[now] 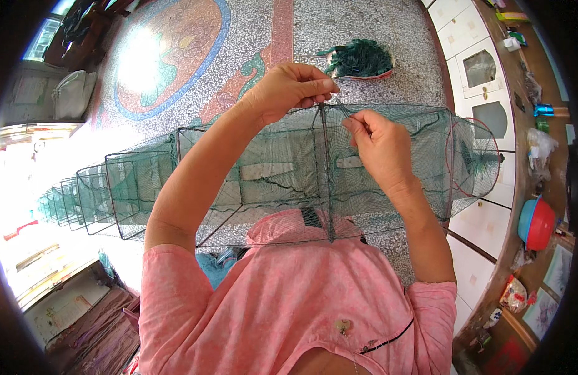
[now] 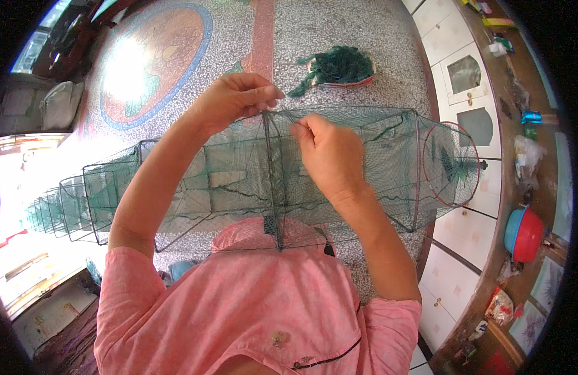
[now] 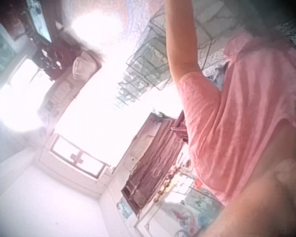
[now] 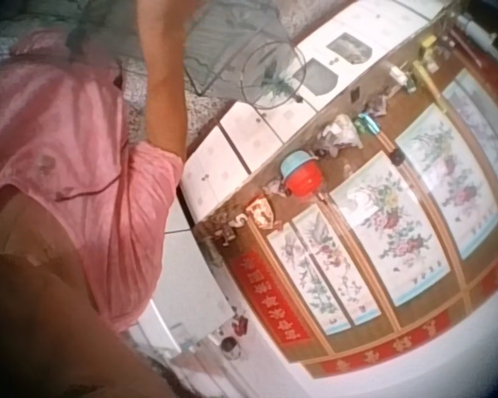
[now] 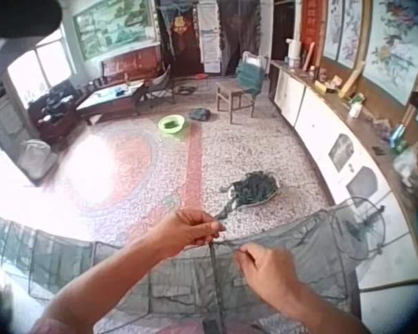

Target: The person threads a thin line through the mesh of a large collapsible green fishing net using a small needle-like tool, tying several knots to secure or repair the structure.

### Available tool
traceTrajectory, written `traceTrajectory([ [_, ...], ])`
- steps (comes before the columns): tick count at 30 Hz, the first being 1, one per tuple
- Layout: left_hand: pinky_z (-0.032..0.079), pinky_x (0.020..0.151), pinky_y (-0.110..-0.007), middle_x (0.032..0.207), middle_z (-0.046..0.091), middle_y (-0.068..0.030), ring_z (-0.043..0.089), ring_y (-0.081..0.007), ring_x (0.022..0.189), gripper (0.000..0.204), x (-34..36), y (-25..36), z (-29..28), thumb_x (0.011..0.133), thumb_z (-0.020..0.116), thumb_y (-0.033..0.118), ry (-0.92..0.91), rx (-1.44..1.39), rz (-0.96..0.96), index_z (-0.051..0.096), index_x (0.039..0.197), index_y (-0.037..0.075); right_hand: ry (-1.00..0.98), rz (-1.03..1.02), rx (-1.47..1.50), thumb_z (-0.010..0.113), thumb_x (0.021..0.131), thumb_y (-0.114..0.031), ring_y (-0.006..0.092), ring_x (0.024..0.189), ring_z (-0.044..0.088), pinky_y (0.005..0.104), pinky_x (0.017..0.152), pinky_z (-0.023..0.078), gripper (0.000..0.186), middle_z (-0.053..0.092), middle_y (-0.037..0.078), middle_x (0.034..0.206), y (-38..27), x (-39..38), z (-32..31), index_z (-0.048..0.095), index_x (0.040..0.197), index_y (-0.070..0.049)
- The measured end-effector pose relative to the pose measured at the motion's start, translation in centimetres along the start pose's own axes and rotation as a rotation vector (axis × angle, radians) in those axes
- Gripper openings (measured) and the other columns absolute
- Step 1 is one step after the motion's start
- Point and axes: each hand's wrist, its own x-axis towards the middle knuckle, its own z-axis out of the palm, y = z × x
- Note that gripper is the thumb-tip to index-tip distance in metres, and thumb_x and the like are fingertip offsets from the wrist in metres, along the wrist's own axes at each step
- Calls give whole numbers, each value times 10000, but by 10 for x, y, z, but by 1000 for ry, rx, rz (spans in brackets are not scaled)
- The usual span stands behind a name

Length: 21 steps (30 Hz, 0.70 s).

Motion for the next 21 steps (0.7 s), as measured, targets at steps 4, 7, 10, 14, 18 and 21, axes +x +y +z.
traceTrajectory([
  [4,396,577,-179,767,595,20,501,-36,675,176,2,8,3,871,622,234,-51,94,-41,634,888,59,21,-50,19,613,852,-161,121,491,573,272,466,424,149,604,57,574,-4,6,6,624,787,-27],
  [7,401,580,-191,754,580,24,484,-41,660,193,-2,8,6,882,603,238,-26,142,16,623,903,46,-34,-7,63,619,847,-149,117,496,567,285,465,426,139,610,65,612,-9,6,3,614,800,-18],
  [10,448,605,-213,783,606,-6,536,-66,683,176,-8,6,14,909,564,181,168,271,234,619,933,15,229,-212,-3,624,831,-207,342,590,588,402,509,443,183,608,131,661,-21,7,1,586,767,-39],
  [14,458,634,-224,810,610,-13,544,-73,697,199,-6,1,13,923,546,204,53,-38,458,602,943,14,138,-244,88,640,822,-185,299,554,573,354,504,446,155,619,113,734,-21,22,-3,585,873,-50],
  [18,468,663,-229,826,614,-15,553,-75,720,210,-2,-8,3,923,548,218,37,-104,374,603,952,18,36,-199,401,616,856,-171,142,507,550,253,470,416,136,641,66,765,-33,30,-28,591,925,-56],
  [21,459,683,-220,848,602,2,535,-53,755,221,-6,-9,8,913,568,229,53,44,390,605,995,27,300,-364,647,502,938,-184,41,466,451,176,420,339,178,663,77,836,-65,36,-68,583,1002,-40],
])
